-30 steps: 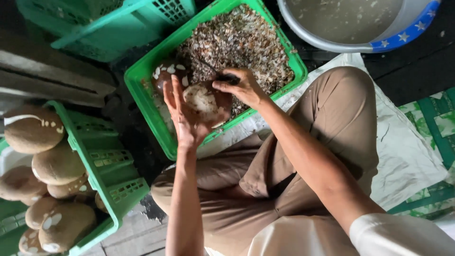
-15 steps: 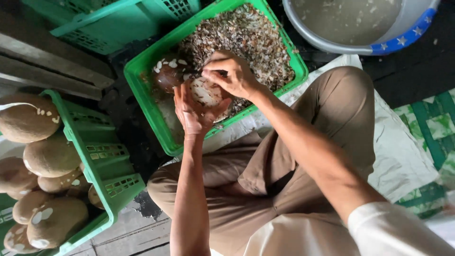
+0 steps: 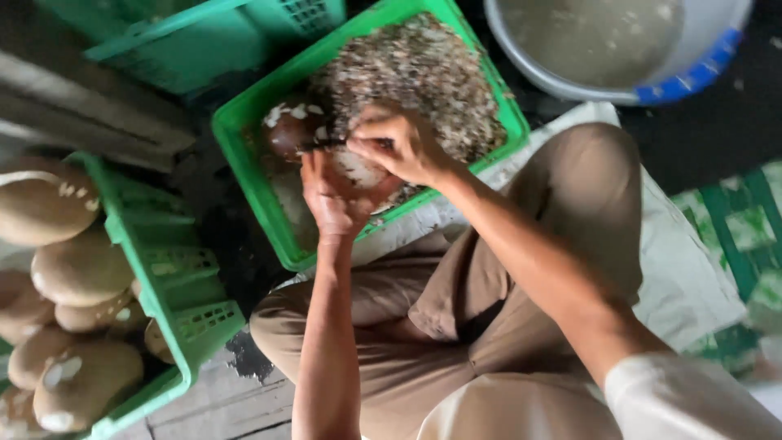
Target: A person is sitting on the floor, using a small knife to scrape the brown skin off a coconut.
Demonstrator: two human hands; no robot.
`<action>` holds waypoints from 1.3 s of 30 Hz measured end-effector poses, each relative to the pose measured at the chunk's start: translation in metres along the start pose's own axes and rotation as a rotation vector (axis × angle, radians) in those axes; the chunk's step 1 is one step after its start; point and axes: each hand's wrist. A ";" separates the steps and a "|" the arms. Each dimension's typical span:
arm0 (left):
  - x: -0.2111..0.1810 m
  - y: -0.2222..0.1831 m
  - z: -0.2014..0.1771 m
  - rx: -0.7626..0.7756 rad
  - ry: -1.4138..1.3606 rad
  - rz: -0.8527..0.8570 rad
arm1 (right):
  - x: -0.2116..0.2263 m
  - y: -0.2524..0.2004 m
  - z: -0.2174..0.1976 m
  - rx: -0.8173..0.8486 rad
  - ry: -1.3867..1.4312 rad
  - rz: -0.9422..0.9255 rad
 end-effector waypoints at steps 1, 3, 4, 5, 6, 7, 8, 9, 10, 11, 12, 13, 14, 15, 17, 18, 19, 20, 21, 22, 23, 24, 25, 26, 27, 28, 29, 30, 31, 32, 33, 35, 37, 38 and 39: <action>0.000 0.000 0.000 -0.004 -0.018 0.003 | -0.004 0.003 0.002 -0.004 -0.084 0.005; -0.006 -0.002 0.008 0.043 -0.063 0.031 | 0.002 -0.007 0.004 -0.048 -0.185 0.054; -0.009 0.004 0.014 0.047 -0.057 0.042 | 0.006 -0.004 0.001 -0.041 -0.125 0.056; -0.011 0.010 0.019 0.050 -0.051 0.053 | 0.010 0.001 -0.002 -0.034 -0.065 0.056; -0.010 0.011 0.015 0.023 -0.038 0.039 | 0.009 0.003 -0.005 -0.011 -0.057 0.034; -0.009 0.011 0.012 -0.012 0.000 0.021 | 0.008 0.005 -0.007 0.004 -0.133 0.021; -0.009 0.005 0.010 -0.009 0.025 0.014 | 0.009 -0.004 -0.005 -0.008 -0.209 0.039; -0.009 -0.002 0.000 0.003 0.026 0.010 | 0.007 0.002 0.002 -0.012 -0.201 0.048; -0.010 0.000 -0.004 0.019 0.039 0.027 | 0.003 0.006 -0.001 -0.028 -0.188 0.067; -0.012 0.003 -0.008 0.036 0.052 0.045 | -0.001 0.010 -0.005 -0.045 -0.174 0.085; -0.004 0.004 0.003 0.010 0.061 0.040 | 0.007 0.008 -0.007 -0.030 -0.175 0.062; 0.006 0.004 0.011 0.015 0.057 0.056 | 0.017 0.007 -0.008 -0.015 -0.211 0.028; 0.017 -0.005 0.015 0.042 0.052 0.066 | 0.029 0.001 0.001 -0.009 -0.234 0.010; 0.012 -0.008 0.002 0.039 0.061 0.056 | 0.011 0.009 0.006 -0.003 -0.223 0.003; -0.008 0.002 -0.001 -0.017 0.020 0.037 | -0.027 0.005 -0.009 -0.084 -0.180 -0.003; -0.009 0.010 0.005 -0.024 0.015 0.044 | -0.005 0.001 -0.009 -0.083 -0.190 -0.007; -0.007 0.017 0.009 -0.042 0.021 0.030 | 0.017 -0.002 -0.008 -0.085 -0.181 0.000; -0.003 0.010 0.004 -0.061 0.049 -0.018 | 0.043 -0.005 0.008 -0.070 -0.136 0.002; 0.000 0.000 0.001 -0.070 0.064 -0.044 | 0.029 0.002 0.016 -0.052 -0.112 -0.006; -0.003 0.002 0.009 -0.067 0.071 -0.062 | 0.013 0.000 0.010 -0.095 -0.137 0.024; -0.007 0.004 0.018 -0.063 0.078 -0.081 | -0.001 -0.004 0.002 -0.138 -0.163 0.055; 0.008 -0.003 0.026 -0.066 0.071 -0.069 | 0.012 -0.004 0.001 -0.143 -0.177 0.054; 0.023 -0.009 0.032 -0.044 0.014 -0.061 | 0.025 -0.003 0.000 -0.107 -0.187 0.037; 0.041 -0.025 0.033 -0.029 -0.025 -0.075 | 0.039 -0.001 0.009 -0.059 -0.173 0.011; 0.028 -0.020 0.029 -0.039 -0.016 -0.085 | 0.022 -0.003 0.008 -0.050 -0.163 0.001; 0.014 -0.013 0.024 -0.030 0.036 -0.132 | 0.007 -0.006 0.008 -0.088 -0.195 0.030; -0.001 -0.007 0.020 -0.021 0.089 -0.178 | -0.008 -0.009 0.007 -0.126 -0.227 0.060; -0.004 -0.005 0.016 -0.024 0.083 -0.164 | -0.005 -0.007 0.005 -0.133 -0.240 0.057; -0.007 -0.002 0.014 -0.013 0.116 -0.185 | -0.003 -0.005 0.002 -0.117 -0.157 0.044; -0.007 -0.003 0.013 0.003 0.146 -0.212 | -0.003 -0.006 0.002 -0.097 -0.069 0.038; -0.007 0.009 0.024 0.006 0.139 -0.206 | -0.004 -0.008 -0.009 -0.100 -0.078 0.042; -0.002 -0.006 0.019 -0.028 0.183 -0.205 | 0.008 -0.013 0.008 -0.074 -0.232 0.082; -0.018 -0.006 0.016 -0.030 0.167 -0.169 | -0.018 -0.018 0.006 -0.122 -0.178 0.093; -0.022 -0.004 0.013 -0.037 0.157 -0.159 | -0.033 -0.015 0.003 -0.150 -0.105 0.101; -0.018 0.012 0.020 -0.046 0.148 -0.140 | -0.013 -0.010 -0.007 -0.156 -0.126 0.094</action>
Point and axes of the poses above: each hand's wrist, its own y-axis towards the middle knuckle, its own z-axis out of the palm, x = y × z, and after that the axes turned 15 degrees about x, right-handed
